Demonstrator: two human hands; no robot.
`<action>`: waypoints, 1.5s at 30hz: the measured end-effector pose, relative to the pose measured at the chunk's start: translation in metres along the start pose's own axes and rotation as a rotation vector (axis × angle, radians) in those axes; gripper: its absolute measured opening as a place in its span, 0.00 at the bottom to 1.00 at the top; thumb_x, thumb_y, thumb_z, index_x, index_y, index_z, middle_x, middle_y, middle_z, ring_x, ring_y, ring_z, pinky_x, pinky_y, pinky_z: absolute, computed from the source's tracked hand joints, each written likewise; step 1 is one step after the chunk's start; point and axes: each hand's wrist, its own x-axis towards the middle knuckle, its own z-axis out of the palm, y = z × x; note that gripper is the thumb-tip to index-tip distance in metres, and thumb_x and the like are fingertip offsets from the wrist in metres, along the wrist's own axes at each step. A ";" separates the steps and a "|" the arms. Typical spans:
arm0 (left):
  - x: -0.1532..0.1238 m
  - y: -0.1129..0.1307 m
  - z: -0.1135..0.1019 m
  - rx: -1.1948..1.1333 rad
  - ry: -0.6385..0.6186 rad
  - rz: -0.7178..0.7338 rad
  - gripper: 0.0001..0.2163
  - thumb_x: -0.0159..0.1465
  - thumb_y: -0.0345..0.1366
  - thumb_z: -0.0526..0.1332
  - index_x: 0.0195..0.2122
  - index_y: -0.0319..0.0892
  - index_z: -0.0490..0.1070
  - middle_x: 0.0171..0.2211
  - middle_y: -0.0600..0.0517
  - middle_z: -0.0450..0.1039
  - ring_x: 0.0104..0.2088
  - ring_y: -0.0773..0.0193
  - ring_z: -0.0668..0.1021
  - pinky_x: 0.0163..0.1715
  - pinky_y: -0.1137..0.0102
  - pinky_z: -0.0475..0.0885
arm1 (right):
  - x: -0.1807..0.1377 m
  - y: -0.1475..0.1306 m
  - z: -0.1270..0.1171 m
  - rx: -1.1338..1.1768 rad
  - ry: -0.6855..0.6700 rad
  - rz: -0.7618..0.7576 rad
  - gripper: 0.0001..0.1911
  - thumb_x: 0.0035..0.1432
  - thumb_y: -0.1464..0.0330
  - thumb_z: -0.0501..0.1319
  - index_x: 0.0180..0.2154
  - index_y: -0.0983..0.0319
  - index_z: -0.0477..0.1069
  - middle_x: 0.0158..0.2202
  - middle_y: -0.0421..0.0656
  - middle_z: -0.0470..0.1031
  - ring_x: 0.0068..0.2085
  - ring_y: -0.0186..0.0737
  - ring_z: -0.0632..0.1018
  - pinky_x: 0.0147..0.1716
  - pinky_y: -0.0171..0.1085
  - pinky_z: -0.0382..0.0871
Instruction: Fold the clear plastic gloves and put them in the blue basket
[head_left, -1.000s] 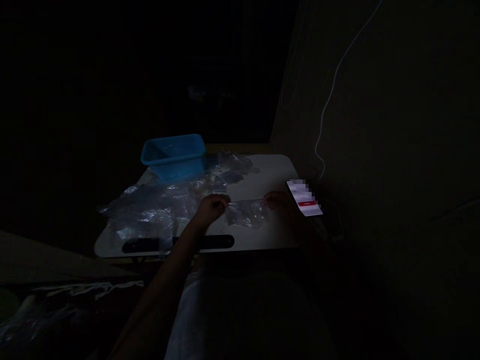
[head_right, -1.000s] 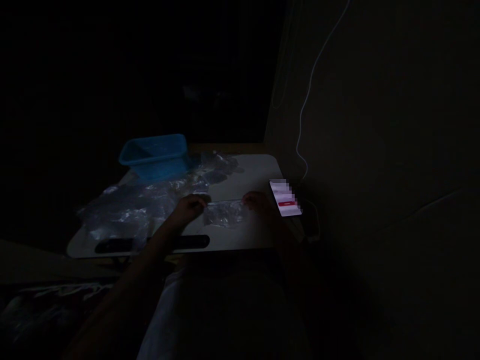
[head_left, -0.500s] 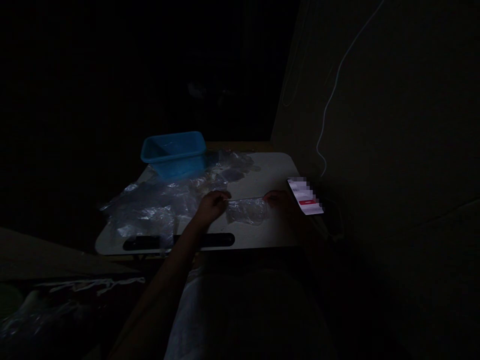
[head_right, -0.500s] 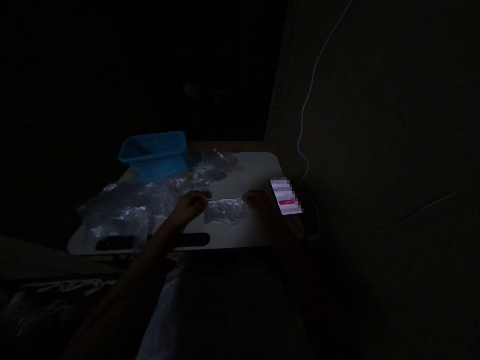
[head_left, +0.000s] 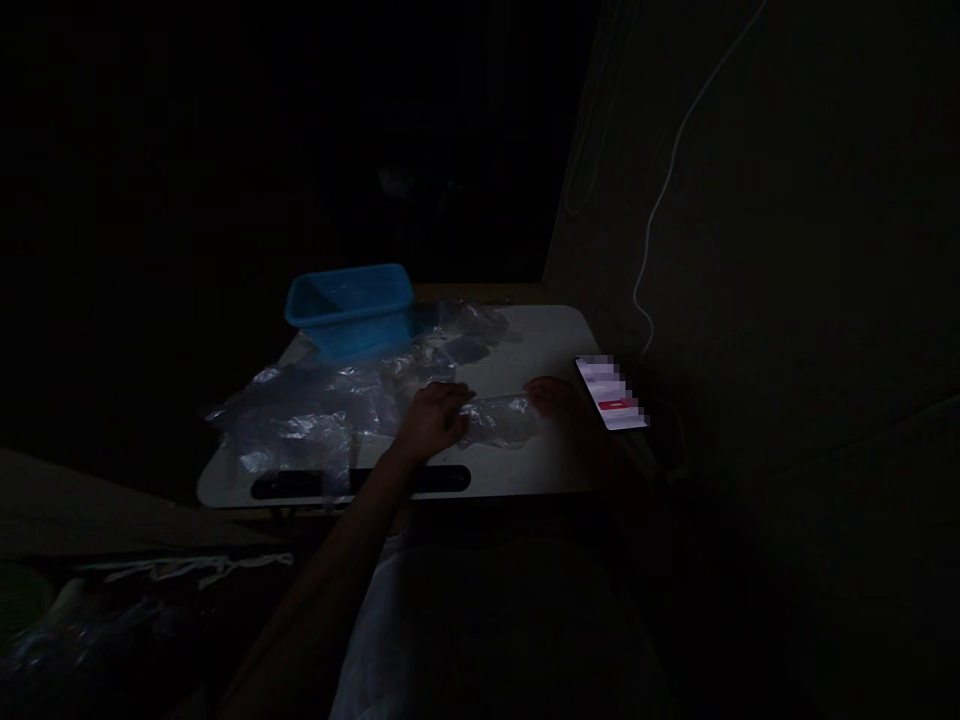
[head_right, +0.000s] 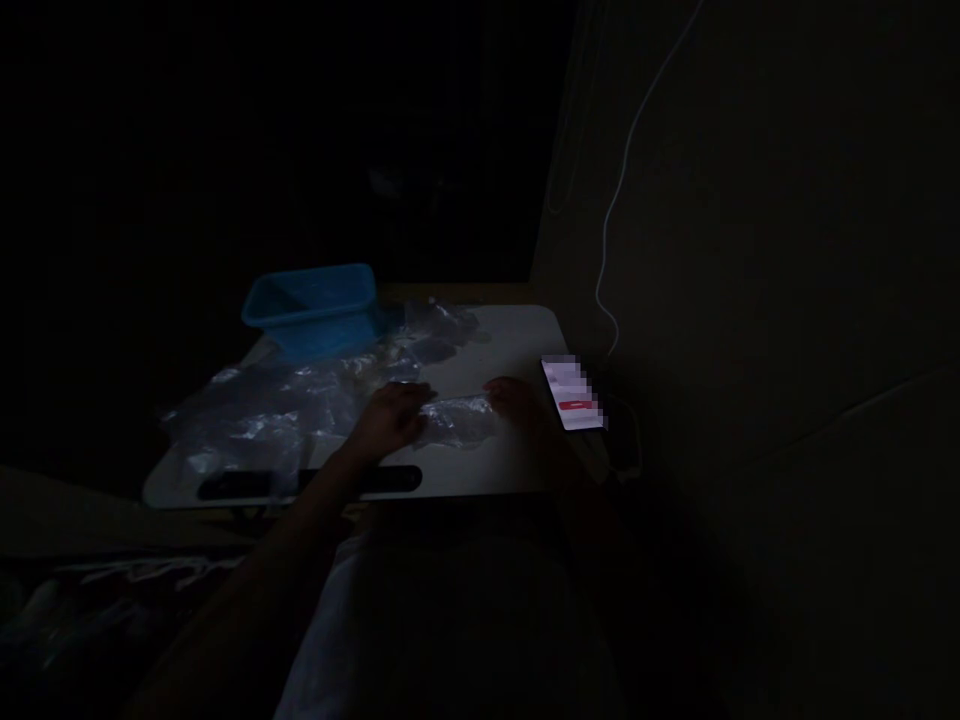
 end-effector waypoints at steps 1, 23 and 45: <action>0.000 0.001 -0.001 -0.006 0.009 0.003 0.17 0.57 0.36 0.53 0.48 0.41 0.67 0.48 0.46 0.68 0.48 0.57 0.69 0.47 0.59 0.63 | 0.001 0.000 0.000 -0.001 0.003 0.004 0.10 0.41 0.70 0.58 0.30 0.61 0.71 0.25 0.40 0.72 0.28 0.35 0.73 0.26 0.32 0.65; -0.033 0.022 -0.015 0.194 -0.191 -0.083 0.22 0.62 0.43 0.48 0.54 0.38 0.60 0.56 0.42 0.60 0.57 0.54 0.62 0.50 0.56 0.60 | 0.005 0.004 0.005 -0.118 0.052 -0.038 0.09 0.42 0.72 0.55 0.30 0.62 0.71 0.25 0.41 0.74 0.28 0.35 0.74 0.26 0.32 0.67; -0.035 0.025 -0.011 0.240 -0.131 -0.171 0.24 0.60 0.48 0.51 0.53 0.38 0.62 0.56 0.40 0.59 0.57 0.49 0.61 0.51 0.53 0.58 | -0.029 -0.023 0.026 -0.346 0.140 -0.263 0.19 0.56 0.68 0.48 0.48 0.61 0.67 0.47 0.48 0.71 0.49 0.45 0.70 0.51 0.46 0.60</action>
